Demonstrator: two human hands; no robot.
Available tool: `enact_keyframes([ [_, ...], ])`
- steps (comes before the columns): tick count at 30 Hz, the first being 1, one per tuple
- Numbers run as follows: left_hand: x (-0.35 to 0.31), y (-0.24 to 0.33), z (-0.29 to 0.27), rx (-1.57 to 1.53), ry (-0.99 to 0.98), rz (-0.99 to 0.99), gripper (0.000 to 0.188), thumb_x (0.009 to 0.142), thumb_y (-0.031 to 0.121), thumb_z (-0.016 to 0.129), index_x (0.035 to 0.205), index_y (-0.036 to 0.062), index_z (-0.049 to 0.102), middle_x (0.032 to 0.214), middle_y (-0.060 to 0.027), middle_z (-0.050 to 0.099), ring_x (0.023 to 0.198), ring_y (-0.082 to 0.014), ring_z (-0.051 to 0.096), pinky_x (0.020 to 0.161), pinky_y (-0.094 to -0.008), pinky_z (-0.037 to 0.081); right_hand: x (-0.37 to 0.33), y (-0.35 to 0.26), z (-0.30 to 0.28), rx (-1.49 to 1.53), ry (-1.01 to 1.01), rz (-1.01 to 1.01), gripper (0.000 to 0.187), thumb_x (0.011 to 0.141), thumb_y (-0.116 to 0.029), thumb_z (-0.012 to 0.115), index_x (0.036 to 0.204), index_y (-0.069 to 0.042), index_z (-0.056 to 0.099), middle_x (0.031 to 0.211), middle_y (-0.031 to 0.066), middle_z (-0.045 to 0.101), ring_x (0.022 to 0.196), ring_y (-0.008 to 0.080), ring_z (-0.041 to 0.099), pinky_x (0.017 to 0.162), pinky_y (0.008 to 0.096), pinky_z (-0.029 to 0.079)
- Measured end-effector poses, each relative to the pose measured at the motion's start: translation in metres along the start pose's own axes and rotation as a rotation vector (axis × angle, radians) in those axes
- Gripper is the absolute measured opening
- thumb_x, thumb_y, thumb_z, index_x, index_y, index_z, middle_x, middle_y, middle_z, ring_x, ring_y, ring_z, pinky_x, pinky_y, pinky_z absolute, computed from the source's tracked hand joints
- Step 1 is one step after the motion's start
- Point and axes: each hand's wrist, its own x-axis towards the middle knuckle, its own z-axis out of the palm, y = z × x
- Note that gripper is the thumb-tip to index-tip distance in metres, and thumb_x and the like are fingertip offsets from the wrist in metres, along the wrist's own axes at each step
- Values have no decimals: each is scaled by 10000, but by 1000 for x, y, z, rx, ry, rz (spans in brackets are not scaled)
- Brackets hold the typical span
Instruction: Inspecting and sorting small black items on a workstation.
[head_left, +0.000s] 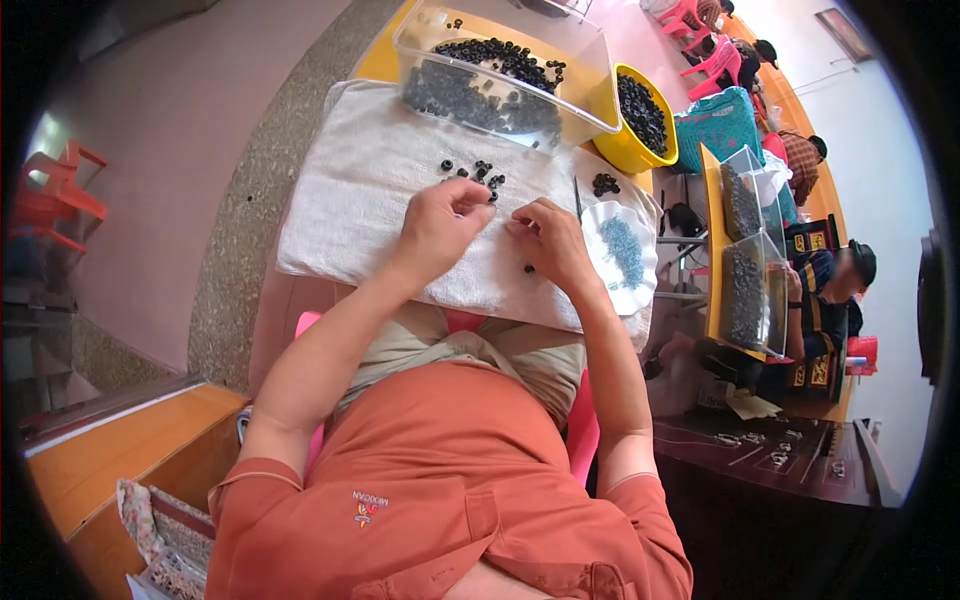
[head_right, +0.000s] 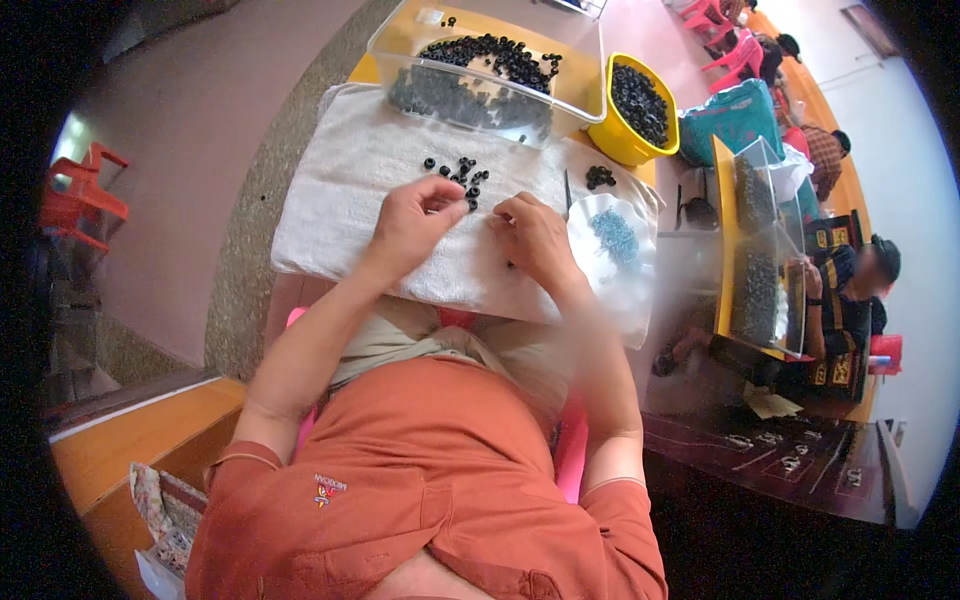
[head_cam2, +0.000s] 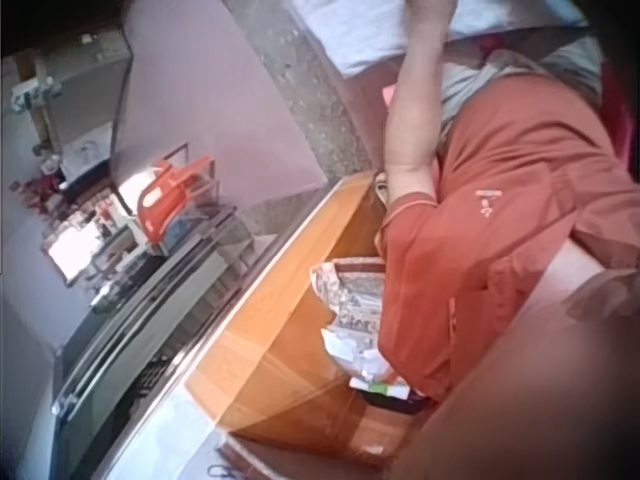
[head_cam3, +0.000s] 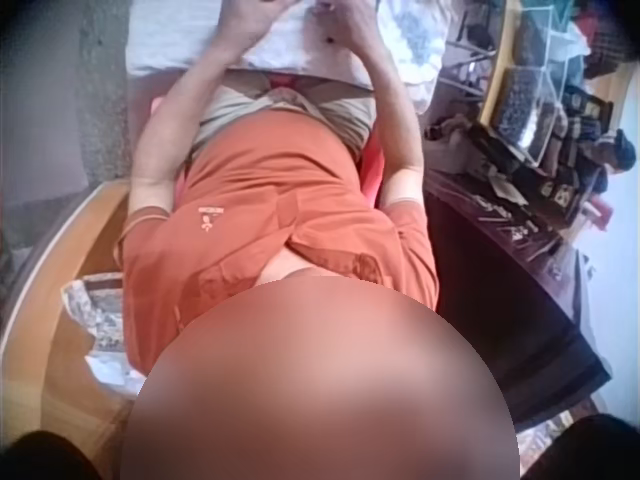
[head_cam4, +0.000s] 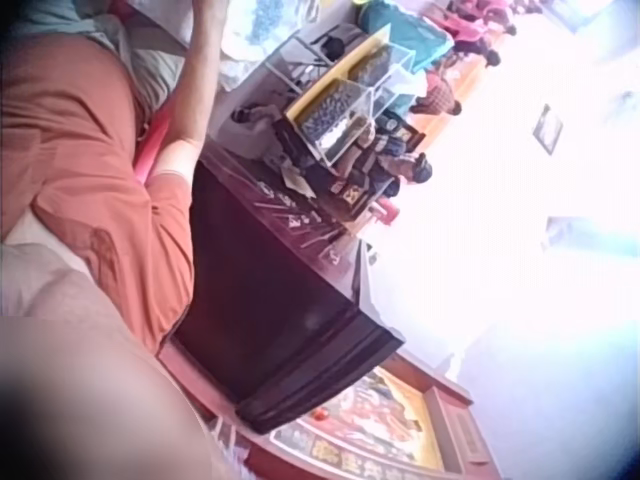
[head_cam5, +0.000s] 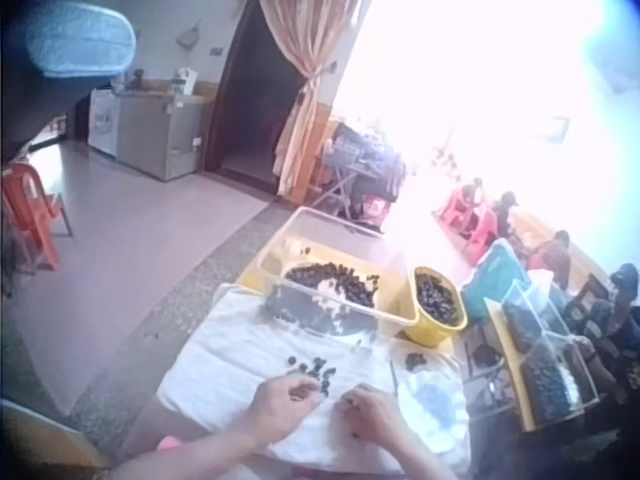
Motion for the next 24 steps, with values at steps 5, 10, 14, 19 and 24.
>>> enact_keyframes([
  [5,-11,-4,3,937,-67,611,259,824,84,667,1075,29,637,972,-135,609,876,-340,604,800,-406,500,-9,0,2,112,77,43,139,815,-71,679,930,6,681,868,144,663,747,303,652,681,352,506],
  [10,-10,-2,11,1078,-107,584,268,835,94,656,1093,44,603,998,-129,569,938,-323,573,818,-416,488,-18,-9,1,123,77,83,155,787,-15,650,938,0,683,873,151,661,805,314,650,722,360,505],
  [14,-5,-9,13,1203,-126,616,210,840,101,649,1030,46,580,970,-127,547,908,-314,565,805,-420,488,-20,-5,3,138,79,89,134,804,-79,670,924,-22,691,905,146,668,823,326,655,737,383,508],
  [19,-5,-10,12,1172,-111,614,171,841,95,646,989,52,570,950,-128,540,903,-318,564,796,-426,488,-21,-5,5,165,72,109,146,809,-102,680,927,-16,693,896,149,668,801,329,659,713,379,512],
  [24,-9,-3,13,1099,-108,561,162,836,84,646,974,55,567,943,-132,541,895,-330,569,800,-435,486,-23,-1,6,164,76,87,154,804,-80,683,937,-4,691,879,147,665,762,303,652,694,357,509],
])
